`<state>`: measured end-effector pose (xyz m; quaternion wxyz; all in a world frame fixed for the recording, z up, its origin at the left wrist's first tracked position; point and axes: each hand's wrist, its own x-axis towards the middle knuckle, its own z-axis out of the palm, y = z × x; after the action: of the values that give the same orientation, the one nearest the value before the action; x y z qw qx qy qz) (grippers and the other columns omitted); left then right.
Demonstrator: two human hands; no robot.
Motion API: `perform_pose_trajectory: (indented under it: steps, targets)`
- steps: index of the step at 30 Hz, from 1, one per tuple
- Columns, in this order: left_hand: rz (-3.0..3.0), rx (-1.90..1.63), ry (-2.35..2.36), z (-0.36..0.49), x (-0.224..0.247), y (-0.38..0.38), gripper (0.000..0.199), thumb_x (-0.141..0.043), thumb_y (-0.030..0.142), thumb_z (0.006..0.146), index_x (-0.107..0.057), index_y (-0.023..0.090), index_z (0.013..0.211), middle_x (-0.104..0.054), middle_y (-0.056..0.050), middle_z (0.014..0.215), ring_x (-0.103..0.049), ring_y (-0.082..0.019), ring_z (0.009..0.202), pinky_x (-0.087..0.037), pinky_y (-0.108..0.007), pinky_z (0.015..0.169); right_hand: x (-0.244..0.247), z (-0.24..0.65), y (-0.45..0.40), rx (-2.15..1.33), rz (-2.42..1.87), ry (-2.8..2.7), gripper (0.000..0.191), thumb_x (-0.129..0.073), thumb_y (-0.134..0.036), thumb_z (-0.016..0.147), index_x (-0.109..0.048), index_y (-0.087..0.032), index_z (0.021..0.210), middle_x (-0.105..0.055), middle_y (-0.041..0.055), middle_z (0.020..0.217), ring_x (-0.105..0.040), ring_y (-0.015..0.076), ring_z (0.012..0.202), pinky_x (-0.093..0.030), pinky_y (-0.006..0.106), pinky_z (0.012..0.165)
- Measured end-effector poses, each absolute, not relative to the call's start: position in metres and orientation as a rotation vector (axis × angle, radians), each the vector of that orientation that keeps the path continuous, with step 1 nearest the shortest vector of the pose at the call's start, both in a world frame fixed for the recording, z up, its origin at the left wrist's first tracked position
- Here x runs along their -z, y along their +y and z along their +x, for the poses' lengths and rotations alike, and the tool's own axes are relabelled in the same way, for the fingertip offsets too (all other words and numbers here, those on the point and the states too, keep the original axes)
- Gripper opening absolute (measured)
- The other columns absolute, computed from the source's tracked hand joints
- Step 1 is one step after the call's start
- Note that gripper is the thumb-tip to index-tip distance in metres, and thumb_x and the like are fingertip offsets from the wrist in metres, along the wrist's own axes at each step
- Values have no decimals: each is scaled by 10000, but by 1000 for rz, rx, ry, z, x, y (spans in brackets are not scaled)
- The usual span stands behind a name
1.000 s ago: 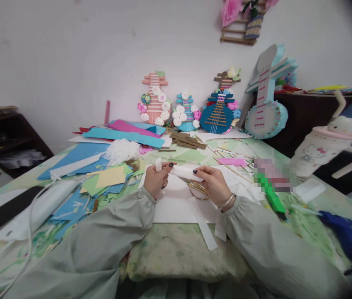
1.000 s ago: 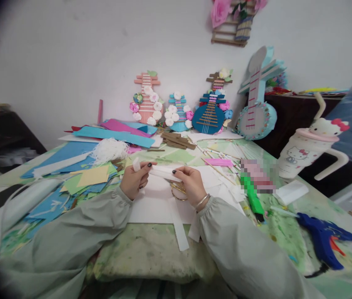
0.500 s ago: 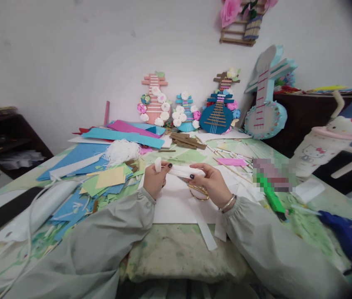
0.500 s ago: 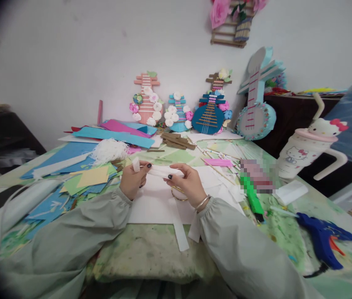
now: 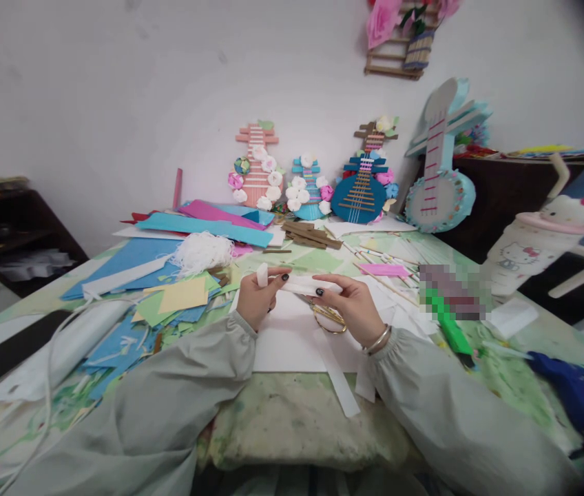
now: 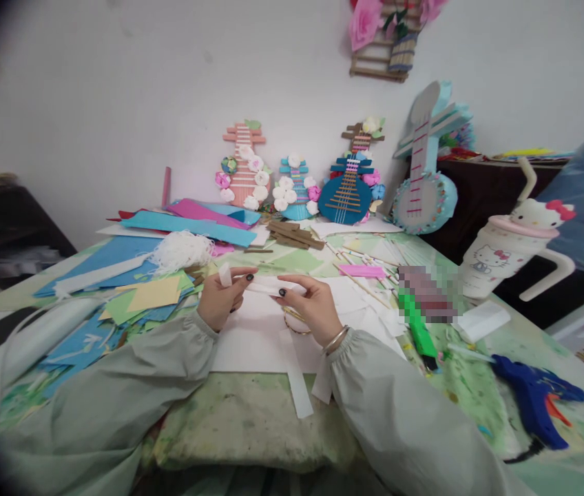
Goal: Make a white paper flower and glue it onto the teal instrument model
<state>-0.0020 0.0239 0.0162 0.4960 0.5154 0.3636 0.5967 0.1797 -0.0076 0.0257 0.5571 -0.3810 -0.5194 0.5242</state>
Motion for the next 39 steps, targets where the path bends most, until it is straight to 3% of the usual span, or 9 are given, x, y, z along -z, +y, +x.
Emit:
perform_pose_trajectory:
  steps: [4, 8, 17, 31, 37, 39]
  targets:
    - [1258, -1456, 878, -2, -17, 23, 363, -740, 364, 655, -685, 93, 891, -346, 106, 383, -236, -10, 295, -153, -170, 311, -24, 179, -7, -1218, -907, -1224, 403, -771, -326, 614, -689, -148, 967, -698, 54, 882, -684, 192, 755, -587, 321, 693]
    - [1287, -1458, 879, -1, -17, 21, 346, -735, 363, 663, -688, 93, 874, -362, 99, 398, -240, -11, 293, -157, -173, 305, -25, 178, -7, -1225, -823, -1164, 275, -739, -345, 662, -696, -161, 861, -651, 43, 1010, -633, 164, 853, -599, 305, 719]
    - [1321, -1462, 900, -2, -17, 21, 350, -734, 376, 660, -695, 104, 876, -395, 91, 412, -261, -13, 292, -168, -177, 303, -23, 178, -5, -1157, -870, -1065, 288, -792, -349, 578, -624, -146, 694, -568, -33, 694, -580, 90, 642, -611, 275, 645]
    - [1341, -1456, 947, -1, -20, 20, 335, -746, 371, 638, -684, 94, 814, -376, 88, 397, -268, -19, 298, -180, -178, 303, -25, 175, -9, -1152, -945, -1037, 342, -800, -355, 547, -541, -159, 653, -563, -43, 644, -598, 110, 629, -603, 281, 600]
    - [1312, -1303, 858, -1, -24, 16, 501, -734, 427, 640, -637, 89, 997, -302, 123, 395, -190, -11, 297, -131, -168, 307, -27, 174, -9, -1125, -949, -1060, 342, -792, -362, 547, -533, -167, 654, -569, -37, 648, -607, 127, 650, -596, 285, 599]
    - [1337, -1284, 899, -1, -24, 16, 500, -766, 398, 596, -647, 79, 962, -318, 117, 393, -219, -14, 300, -139, -169, 309, -28, 173, -10, -1104, -941, -1099, 338, -787, -366, 558, -533, -173, 669, -581, -33, 652, -614, 134, 651, -595, 297, 612]
